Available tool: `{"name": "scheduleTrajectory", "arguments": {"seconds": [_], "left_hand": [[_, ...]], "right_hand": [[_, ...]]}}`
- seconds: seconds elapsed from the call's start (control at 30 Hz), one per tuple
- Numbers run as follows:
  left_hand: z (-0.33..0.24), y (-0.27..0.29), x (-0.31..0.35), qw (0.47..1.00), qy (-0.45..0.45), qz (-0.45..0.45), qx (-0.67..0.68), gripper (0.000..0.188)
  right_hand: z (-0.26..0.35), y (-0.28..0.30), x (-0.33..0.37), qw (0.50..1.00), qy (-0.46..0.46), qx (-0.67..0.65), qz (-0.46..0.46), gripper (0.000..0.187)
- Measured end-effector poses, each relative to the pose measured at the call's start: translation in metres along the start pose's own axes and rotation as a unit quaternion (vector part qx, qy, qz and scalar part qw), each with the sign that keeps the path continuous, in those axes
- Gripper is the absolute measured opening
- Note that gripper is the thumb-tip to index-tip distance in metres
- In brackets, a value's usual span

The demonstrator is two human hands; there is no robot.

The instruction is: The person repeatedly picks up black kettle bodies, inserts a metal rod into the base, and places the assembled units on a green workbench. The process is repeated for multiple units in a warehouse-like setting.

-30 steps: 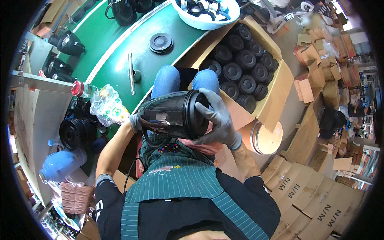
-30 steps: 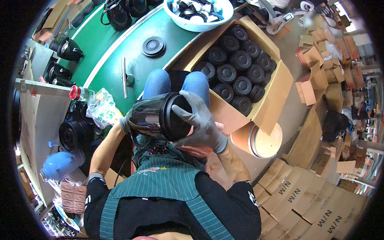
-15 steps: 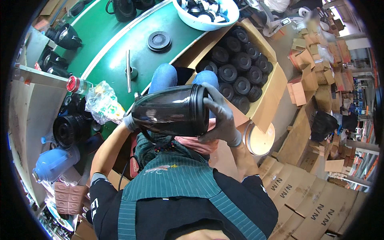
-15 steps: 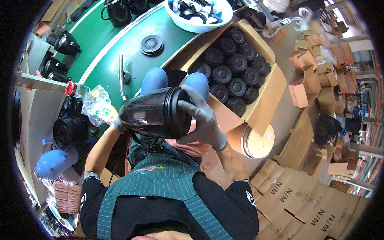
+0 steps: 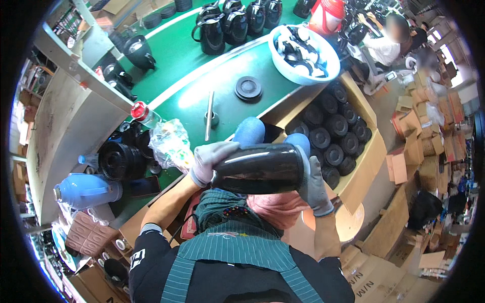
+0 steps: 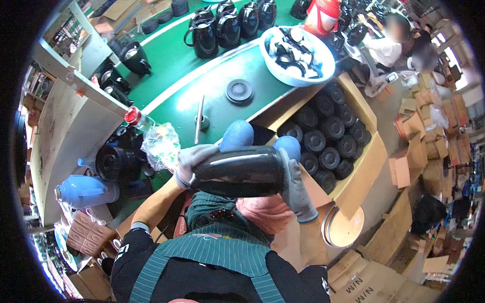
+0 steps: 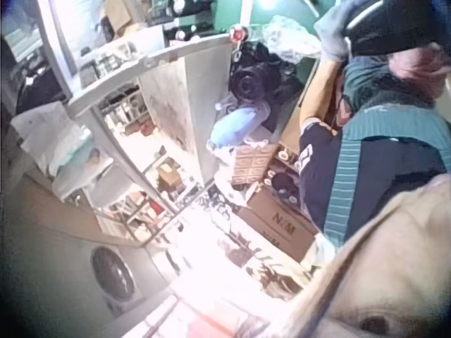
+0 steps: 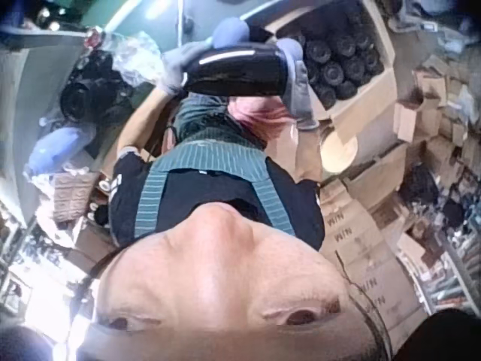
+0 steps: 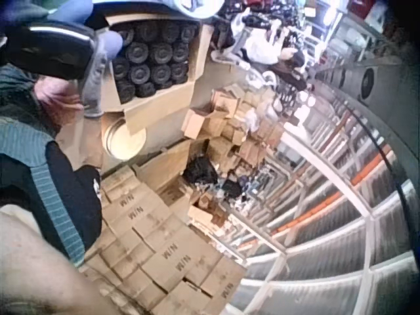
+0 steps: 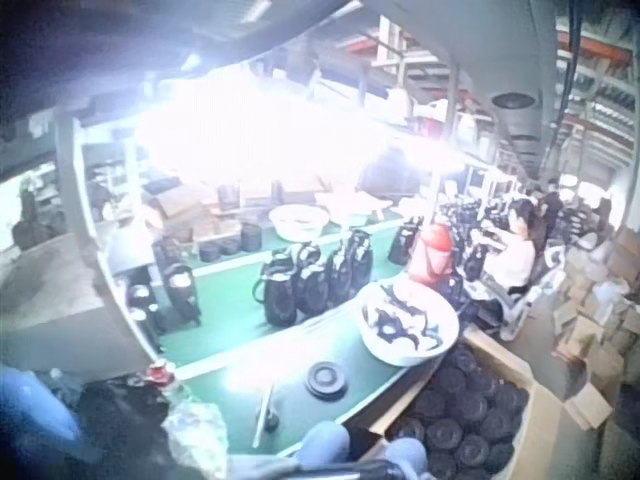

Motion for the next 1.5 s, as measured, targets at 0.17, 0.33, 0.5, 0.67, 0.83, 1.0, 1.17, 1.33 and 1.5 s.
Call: {"name": "scheduleTrajectory", "arguments": {"seconds": [0.17, 0.33, 0.5, 0.67, 0.83, 1.0, 1.17, 1.33, 1.5], "left_hand": [[-0.014, -0.013, 0.003, 0.985, -0.085, 0.085, -0.125, 0.051], [-0.016, -0.028, 0.009, 0.982, -0.081, 0.090, -0.146, 0.049], [0.012, -0.026, -0.002, 0.991, 0.079, 0.024, 0.102, 0.042], [0.041, -0.051, -0.003, 0.912, 0.106, 0.119, 0.379, 0.050], [0.080, -0.095, 0.043, 0.770, 0.184, 0.116, 0.600, 0.071], [0.071, -0.070, 0.045, 0.919, 0.157, 0.113, 0.343, 0.054], [-0.034, 0.014, -0.026, 0.985, -0.065, 0.077, -0.141, 0.041], [0.062, -0.021, 0.020, 0.916, 0.184, 0.044, 0.353, 0.051], [-0.007, 0.011, -0.009, 0.998, -0.019, 0.047, -0.034, 0.044]], "right_hand": [[0.008, -0.022, -0.019, 0.996, -0.050, 0.062, -0.032, 0.081], [-0.017, 0.005, -0.015, 0.993, -0.031, 0.092, -0.072, 0.069], [0.015, -0.022, -0.001, 0.951, 0.128, 0.242, -0.142, 0.062], [0.048, -0.064, 0.013, 0.815, 0.317, 0.483, -0.043, 0.067], [0.077, -0.112, 0.013, 0.656, 0.386, 0.640, 0.107, 0.062], [0.066, -0.053, -0.016, 0.884, 0.235, 0.399, -0.064, 0.059], [0.028, -0.020, -0.029, 0.990, -0.113, 0.075, -0.046, 0.060], [0.043, -0.051, 0.002, 0.783, 0.191, 0.589, 0.067, 0.110], [0.020, -0.044, -0.018, 0.943, 0.064, 0.322, 0.044, 0.095]]}}
Point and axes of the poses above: each hand's wrist, its own x-axis away from the middle knuckle, its own y-axis out of the back of the hand, z = x × y, the point moved 6 cm from there along -x, towards the middle knuckle, and after that the axes turned 13 degrees about z, right-handed, at the moved point
